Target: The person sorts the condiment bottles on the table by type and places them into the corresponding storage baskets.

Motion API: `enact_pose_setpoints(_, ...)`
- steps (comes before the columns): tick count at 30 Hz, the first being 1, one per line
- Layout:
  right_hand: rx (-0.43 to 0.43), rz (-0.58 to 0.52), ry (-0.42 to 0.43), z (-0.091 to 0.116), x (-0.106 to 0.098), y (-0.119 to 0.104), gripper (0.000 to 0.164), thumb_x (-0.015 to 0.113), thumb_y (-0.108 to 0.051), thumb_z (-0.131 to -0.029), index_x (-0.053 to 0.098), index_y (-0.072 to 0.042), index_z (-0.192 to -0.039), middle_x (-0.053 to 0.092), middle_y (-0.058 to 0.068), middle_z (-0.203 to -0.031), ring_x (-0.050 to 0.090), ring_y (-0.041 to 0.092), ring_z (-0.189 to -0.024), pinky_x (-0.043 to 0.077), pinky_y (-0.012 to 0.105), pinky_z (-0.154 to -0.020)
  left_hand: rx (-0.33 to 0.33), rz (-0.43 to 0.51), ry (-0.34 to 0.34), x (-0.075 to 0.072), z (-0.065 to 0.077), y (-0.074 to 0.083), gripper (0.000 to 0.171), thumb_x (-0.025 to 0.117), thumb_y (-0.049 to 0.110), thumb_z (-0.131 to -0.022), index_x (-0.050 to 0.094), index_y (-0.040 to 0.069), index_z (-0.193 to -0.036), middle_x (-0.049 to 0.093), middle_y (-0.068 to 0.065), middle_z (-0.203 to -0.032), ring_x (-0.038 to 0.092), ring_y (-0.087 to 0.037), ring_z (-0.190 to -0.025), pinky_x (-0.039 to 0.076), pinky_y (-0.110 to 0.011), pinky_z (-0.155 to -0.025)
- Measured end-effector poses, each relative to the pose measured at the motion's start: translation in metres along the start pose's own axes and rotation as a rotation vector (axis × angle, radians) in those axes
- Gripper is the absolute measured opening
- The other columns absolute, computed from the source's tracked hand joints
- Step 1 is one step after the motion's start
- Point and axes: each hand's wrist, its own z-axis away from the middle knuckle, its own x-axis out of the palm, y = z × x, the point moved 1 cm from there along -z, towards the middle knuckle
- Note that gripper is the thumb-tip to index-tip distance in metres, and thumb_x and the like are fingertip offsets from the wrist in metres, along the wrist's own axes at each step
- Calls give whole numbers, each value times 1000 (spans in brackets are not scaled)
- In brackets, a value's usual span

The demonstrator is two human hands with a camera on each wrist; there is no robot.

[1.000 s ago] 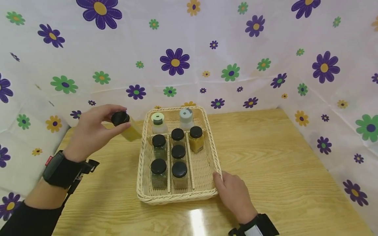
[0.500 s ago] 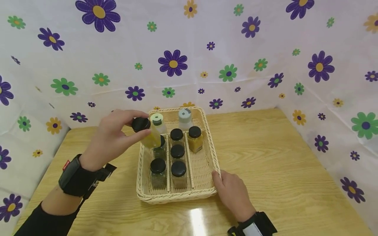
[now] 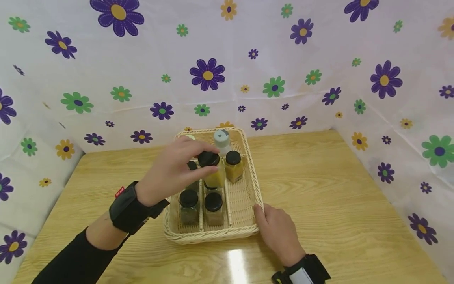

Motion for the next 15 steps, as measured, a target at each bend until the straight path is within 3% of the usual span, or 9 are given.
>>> enact_pose_setpoints(9,-2,-7,4,-2,-2,0,50,28,-50,-99,50,-17,-68,33,-5,-53,32,12,-45,25,27,-41,132,8,-91,31,-17,10,31,67,30,-84,61,16,-110,63,6,-103,52,-8,-92,42,-27,-85)
enact_pose_setpoints(15,-2,-11,-15,-1,-1,1,51,27,-49,-99,44,-17,-64,36,-4,-53,31,12,-45,25,27,-41,118,39,-247,51,-18,8,33,69,30,-82,59,19,-112,63,8,-105,51,-3,-91,41,-24,-80)
